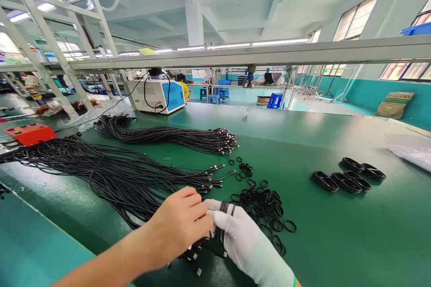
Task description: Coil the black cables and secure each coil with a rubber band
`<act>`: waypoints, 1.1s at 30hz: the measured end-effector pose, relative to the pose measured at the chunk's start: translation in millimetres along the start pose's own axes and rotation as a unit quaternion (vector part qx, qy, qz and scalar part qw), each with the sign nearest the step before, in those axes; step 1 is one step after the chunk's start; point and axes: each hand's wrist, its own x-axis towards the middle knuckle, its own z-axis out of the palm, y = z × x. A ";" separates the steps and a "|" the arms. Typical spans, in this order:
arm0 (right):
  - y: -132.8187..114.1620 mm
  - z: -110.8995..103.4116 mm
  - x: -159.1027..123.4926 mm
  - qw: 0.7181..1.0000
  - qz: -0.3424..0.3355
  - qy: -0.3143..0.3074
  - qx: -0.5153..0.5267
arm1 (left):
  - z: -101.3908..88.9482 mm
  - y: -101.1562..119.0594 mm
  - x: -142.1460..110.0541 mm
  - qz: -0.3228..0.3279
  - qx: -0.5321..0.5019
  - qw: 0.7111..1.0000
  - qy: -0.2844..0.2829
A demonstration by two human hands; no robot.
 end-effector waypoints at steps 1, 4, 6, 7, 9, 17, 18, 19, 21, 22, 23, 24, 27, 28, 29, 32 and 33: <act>2.3 3.2 -0.6 1.000 0.015 -0.023 0.002 | -5.1 -8.6 2.7 0.025 -0.006 1.000 0.000; 7.2 12.0 -3.2 0.993 0.043 -0.101 0.033 | -10.7 -26.9 10.1 0.049 -0.056 0.997 -0.020; 9.9 14.7 -4.6 0.988 0.060 -0.134 0.057 | -6.2 -32.9 13.7 0.047 -0.101 0.993 -0.042; 11.3 14.8 -5.0 0.986 0.066 -0.138 0.061 | -2.8 -34.9 14.9 0.045 -0.123 0.990 -0.052; 14.3 13.2 -5.1 0.987 0.072 -0.134 0.056 | 3.0 -38.4 15.8 0.040 -0.165 0.983 -0.063; 19.7 0.8 -1.0 0.984 0.081 -0.131 0.087 | -6.8 -32.9 6.5 -0.047 -0.147 0.988 0.017; 20.9 -0.3 -1.1 0.983 0.084 -0.137 0.083 | -7.7 -29.3 7.3 -0.018 -0.138 0.990 -0.014; 22.2 -1.4 -1.6 0.983 0.089 -0.145 0.077 | -8.2 -26.3 9.2 0.006 -0.131 0.990 -0.049; 24.9 -3.3 -4.0 0.978 0.108 -0.162 0.073 | -9.2 -24.1 14.6 0.023 -0.133 0.983 -0.121; 25.8 -3.9 -5.6 0.975 0.122 -0.170 0.076 | -9.7 -25.1 17.2 0.014 -0.157 0.976 -0.150; 26.4 -4.1 -7.5 0.972 0.134 -0.176 0.083 | -10.2 -27.0 18.9 -0.006 -0.201 0.964 -0.175; 26.7 -4.0 -9.3 0.969 0.143 -0.180 0.093 | -10.5 -29.3 19.5 -0.037 -0.260 0.945 -0.195; 26.0 -1.8 -13.1 0.961 0.162 -0.186 0.125 | -7.4 -31.8 13.0 -0.167 -0.458 0.849 -0.204; 25.6 -0.9 -13.6 0.960 0.161 -0.190 0.130 | -4.8 -29.8 8.7 -0.205 -0.506 0.816 -0.191; 25.3 0.0 -13.5 0.959 0.157 -0.197 0.130 | -1.5 -26.2 4.0 -0.236 -0.540 0.790 -0.170; 23.9 1.7 -11.2 0.966 0.116 -0.212 0.090 | 9.7 -9.4 -9.7 -0.291 -0.570 0.765 -0.075; 23.0 2.2 -10.2 0.970 0.099 -0.214 0.061 | 12.7 -3.1 -13.1 -0.303 -0.560 0.770 -0.037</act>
